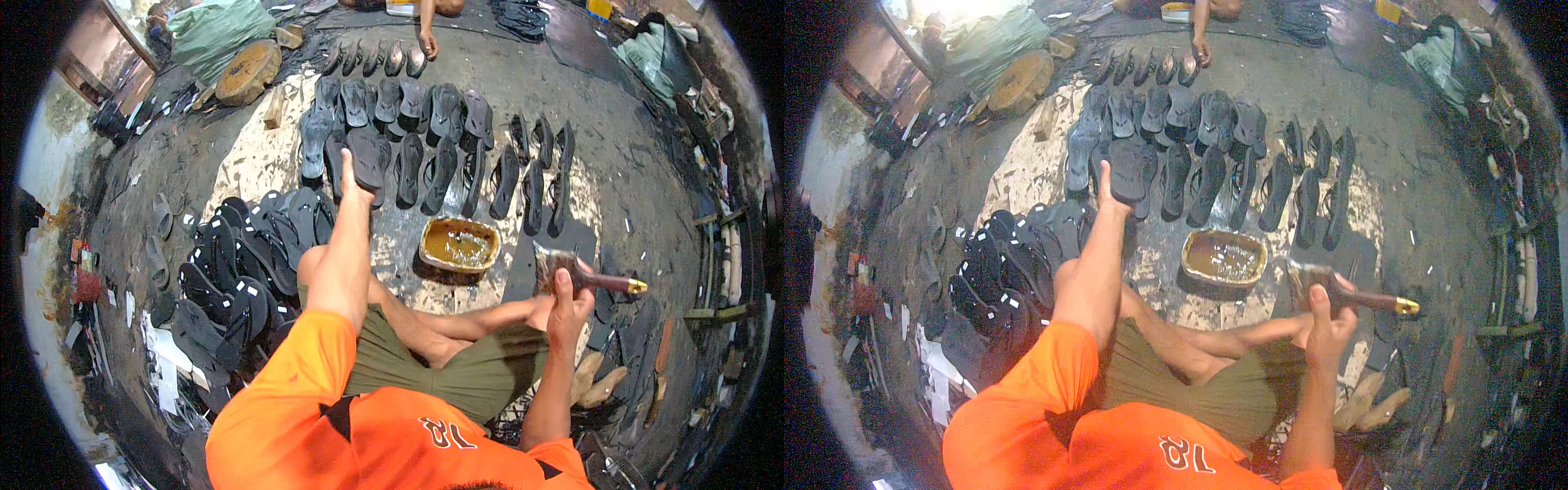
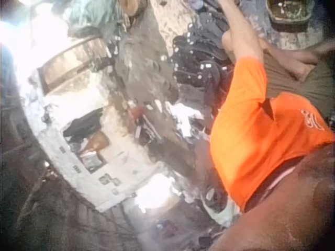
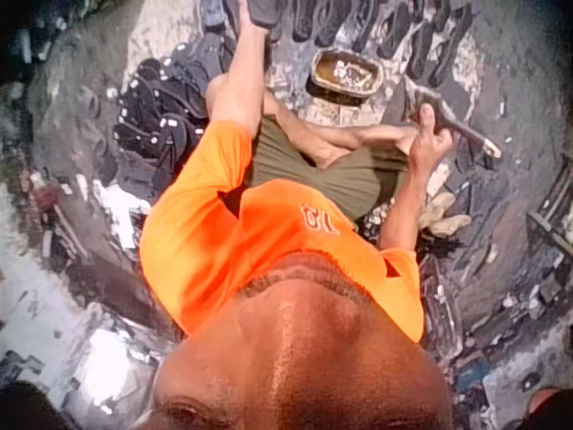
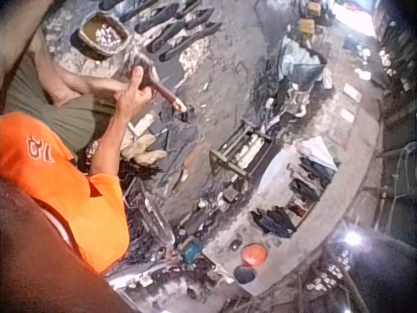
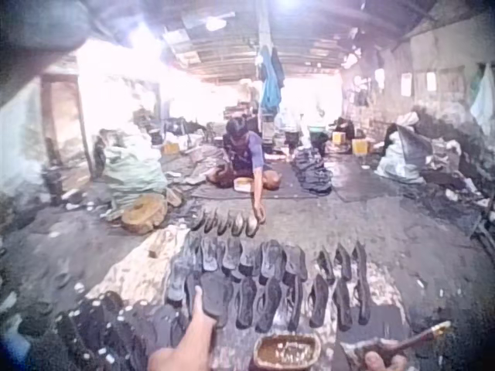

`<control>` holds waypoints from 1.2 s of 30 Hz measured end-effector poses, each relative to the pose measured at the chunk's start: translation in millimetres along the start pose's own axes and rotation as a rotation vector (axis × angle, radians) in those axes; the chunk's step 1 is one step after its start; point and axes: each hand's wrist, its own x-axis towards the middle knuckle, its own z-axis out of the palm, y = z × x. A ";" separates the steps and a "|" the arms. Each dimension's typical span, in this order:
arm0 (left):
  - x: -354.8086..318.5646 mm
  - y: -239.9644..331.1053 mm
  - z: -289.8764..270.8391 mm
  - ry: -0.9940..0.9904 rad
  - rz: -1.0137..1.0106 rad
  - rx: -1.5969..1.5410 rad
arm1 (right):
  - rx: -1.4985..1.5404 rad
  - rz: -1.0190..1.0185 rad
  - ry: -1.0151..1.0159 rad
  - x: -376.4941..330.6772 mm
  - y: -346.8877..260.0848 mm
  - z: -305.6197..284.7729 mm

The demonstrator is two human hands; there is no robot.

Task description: The person sits on the floor and repeatedly applies a brown liquid from a small container onto the soles of black flip-flops using a brush. The person picks up sandals one at a time, coats the sole, and places them back in a pile.

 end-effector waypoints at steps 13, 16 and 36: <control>-106.4 98.6 28.6 0.116 0.524 0.561 | -0.179 0.198 0.130 16.4 2.1 41.8; -201.6 163.1 -23.2 0.016 0.642 0.472 | -0.082 -0.015 -0.004 34.1 39.6 28.9; -421.4 219.0 -183.5 0.049 0.850 2.140 | -0.575 0.047 -0.584 68.2 156.9 68.5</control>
